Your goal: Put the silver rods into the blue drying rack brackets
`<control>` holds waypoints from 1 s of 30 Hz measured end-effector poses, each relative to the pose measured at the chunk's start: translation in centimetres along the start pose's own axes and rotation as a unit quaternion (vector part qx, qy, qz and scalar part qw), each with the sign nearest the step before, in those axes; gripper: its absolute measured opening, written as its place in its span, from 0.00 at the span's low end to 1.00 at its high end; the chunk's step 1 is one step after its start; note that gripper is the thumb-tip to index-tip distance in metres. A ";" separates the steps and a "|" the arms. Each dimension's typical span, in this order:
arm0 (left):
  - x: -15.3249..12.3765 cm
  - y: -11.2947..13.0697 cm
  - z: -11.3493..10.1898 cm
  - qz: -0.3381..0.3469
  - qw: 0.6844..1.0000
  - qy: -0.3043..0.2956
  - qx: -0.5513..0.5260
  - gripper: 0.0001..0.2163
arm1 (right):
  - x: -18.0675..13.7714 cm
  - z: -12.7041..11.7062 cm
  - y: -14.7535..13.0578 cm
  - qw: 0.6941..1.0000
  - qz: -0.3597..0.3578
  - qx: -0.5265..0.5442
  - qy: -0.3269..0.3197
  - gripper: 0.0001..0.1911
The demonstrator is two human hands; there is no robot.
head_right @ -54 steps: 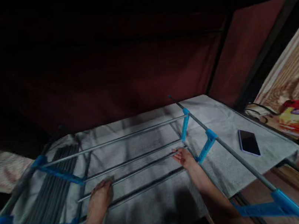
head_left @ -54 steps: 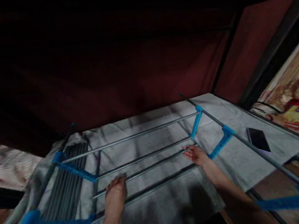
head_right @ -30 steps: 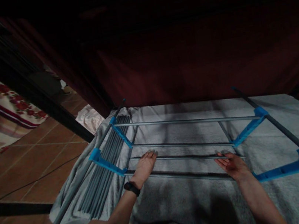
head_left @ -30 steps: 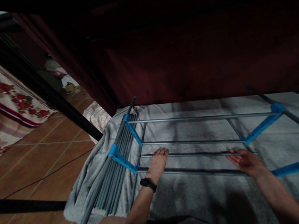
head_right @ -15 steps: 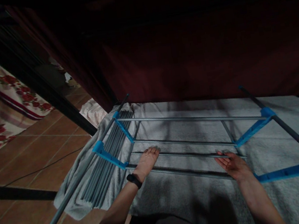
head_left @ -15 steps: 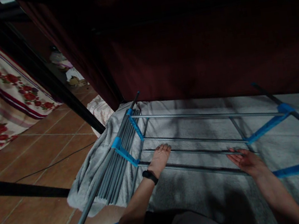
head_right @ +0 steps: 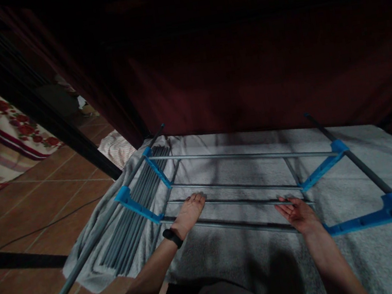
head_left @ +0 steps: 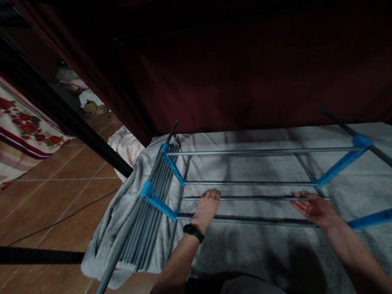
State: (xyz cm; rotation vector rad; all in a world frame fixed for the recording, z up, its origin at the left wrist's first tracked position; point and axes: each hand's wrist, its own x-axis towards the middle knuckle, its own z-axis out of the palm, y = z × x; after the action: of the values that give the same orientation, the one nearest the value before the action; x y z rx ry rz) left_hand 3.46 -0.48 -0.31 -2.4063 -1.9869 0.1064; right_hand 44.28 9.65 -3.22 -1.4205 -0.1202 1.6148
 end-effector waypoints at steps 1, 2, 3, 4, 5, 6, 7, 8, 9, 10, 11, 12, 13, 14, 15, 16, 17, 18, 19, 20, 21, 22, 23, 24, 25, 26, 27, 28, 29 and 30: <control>0.0 0.0 0.0 -0.002 1.000 -0.001 -0.001 0.20 | 0.1 0.0 0.1 1.000 -0.004 -0.001 0.000 0.15; -0.1 0.0 -0.1 -0.003 1.000 -0.001 -0.003 0.20 | 0.3 -0.1 0.2 1.000 -0.007 -0.001 0.000 0.15; -0.1 0.1 -0.2 -0.004 1.000 -0.002 -0.004 0.20 | 0.4 -0.1 0.3 1.000 -0.009 -0.001 -0.002 0.14; -0.1 0.1 -0.3 -0.004 1.000 -0.003 -0.005 0.20 | 0.5 -0.2 0.4 1.000 -0.011 -0.001 -0.004 0.14; -0.1 0.0 -0.4 -0.004 1.000 -0.003 -0.007 0.21 | 0.6 -0.2 0.5 1.000 -0.012 0.000 -0.008 0.14; -0.2 -0.1 -0.5 -0.004 1.000 -0.004 -0.008 0.21 | 0.6 -0.2 0.6 1.000 -0.014 0.002 -0.011 0.13; -0.2 -0.2 -0.6 -0.003 1.000 -0.004 -0.009 0.22 | 0.5 -0.1 0.6 1.000 -0.016 0.004 -0.013 0.13; -0.2 -0.3 -0.7 0.000 1.000 -0.004 -0.010 0.22 | 0.4 0.0 0.6 1.000 -0.017 0.006 -0.012 0.13; -0.1 -0.5 -0.8 0.001 1.000 -0.004 -0.011 0.23 | 0.1 0.0 0.6 1.000 -0.019 0.008 -0.010 0.13; -0.1 -0.8 -0.9 -0.001 1.000 -0.006 -0.015 0.23 | -0.1 0.1 0.6 1.000 -0.021 0.009 -0.007 0.13; -0.1 -1.1 -0.9 -0.007 1.000 -0.008 -0.022 0.23 | -0.4 0.2 0.6 1.000 -0.021 0.012 -0.007 0.13; -0.1 -1.4 -0.9 -0.018 0.999 -0.012 -0.034 0.23 | -0.6 0.2 0.6 1.000 -0.023 0.017 -0.013 0.13; -0.1 -1.7 -0.8 -0.030 0.998 -0.017 -0.049 0.23 | -0.8 0.2 0.7 0.999 -0.029 0.024 -0.027 0.13; -0.1 -1.9 -0.7 -0.040 0.997 -0.019 -0.065 0.22 | -1.0 0.2 0.8 0.998 -0.037 0.034 -0.044 0.13; -0.1 -2.1 -0.6 -0.048 0.995 -0.018 -0.080 0.22 | -1.0 0.2 0.9 0.996 -0.044 0.042 -0.061 0.13; -0.2 -2.3 -0.4 -0.053 0.994 -0.013 -0.093 0.21 | -1.0 0.1 1.0 0.995 -0.050 0.050 -0.076 0.13; -0.3 -2.4 -0.2 -0.058 0.993 -0.006 -0.105 0.20 | -1.0 0.1 1.1 0.993 -0.055 0.058 -0.086 0.13; -0.4 -2.5 0.0 -0.062 0.991 0.002 -0.115 0.20 | -0.9 0.0 1.2 0.992 -0.056 0.065 -0.088 0.13; -0.5 -2.6 0.3 -0.067 0.990 0.010 -0.124 0.19 | -0.8 0.0 1.2 0.992 -0.055 0.071 -0.089 0.13; -0.6 -2.6 0.5 -0.072 0.989 0.017 -0.132 0.19 | -0.7 0.0 1.3 0.992 -0.053 0.076 -0.091 0.13; -0.6 -2.7 0.7 -0.077 0.987 0.023 -0.139 0.18 | -0.6 0.0 1.3 0.991 -0.054 0.080 -0.092 0.12; -0.7 -2.7 0.9 -0.080 0.986 0.029 -0.145 0.18 | -0.6 0.0 1.3 0.991 -0.056 0.080 -0.093 0.12; -0.7 -2.8 1.1 -0.082 0.985 0.035 -0.150 0.17 | -0.6 0.1 1.3 0.991 -0.056 0.078 -0.094 0.12; -0.6 -2.8 1.3 -0.083 0.984 0.041 -0.153 0.17 | -0.7 0.1 1.3 0.991 -0.057 0.074 -0.094 0.13; -0.6 -2.9 1.5 -0.084 0.983 0.046 -0.156 0.17 | -0.7 0.1 1.3 0.991 -0.058 0.072 -0.092 0.13; -0.5 -3.0 1.6 -0.083 0.982 0.051 -0.159 0.17 | -0.8 0.2 1.4 0.992 -0.057 0.073 -0.089 0.13; -0.4 -3.1 1.7 -0.082 0.982 0.056 -0.162 0.17 | -0.8 0.2 1.4 0.992 -0.057 0.078 -0.086 0.13; -0.4 -3.1 1.8 -0.079 0.981 0.060 -0.166 0.16 | -0.9 0.3 1.5 0.991 -0.058 0.086 -0.083 0.13; -0.4 -3.2 1.9 -0.077 0.980 0.064 -0.170 0.16 | -0.9 0.3 1.5 0.990 -0.060 0.095 -0.082 0.13; -0.4 -3.3 1.9 -0.074 0.979 0.067 -0.175 0.16 | -0.9 0.3 1.6 0.989 -0.063 0.103 -0.084 0.13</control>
State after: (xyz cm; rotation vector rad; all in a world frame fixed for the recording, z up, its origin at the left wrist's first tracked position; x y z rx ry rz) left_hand 0.05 -0.27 -1.99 -2.3571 -2.2723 -0.4321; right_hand 42.99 8.30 -3.43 -1.0969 -0.1341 1.5923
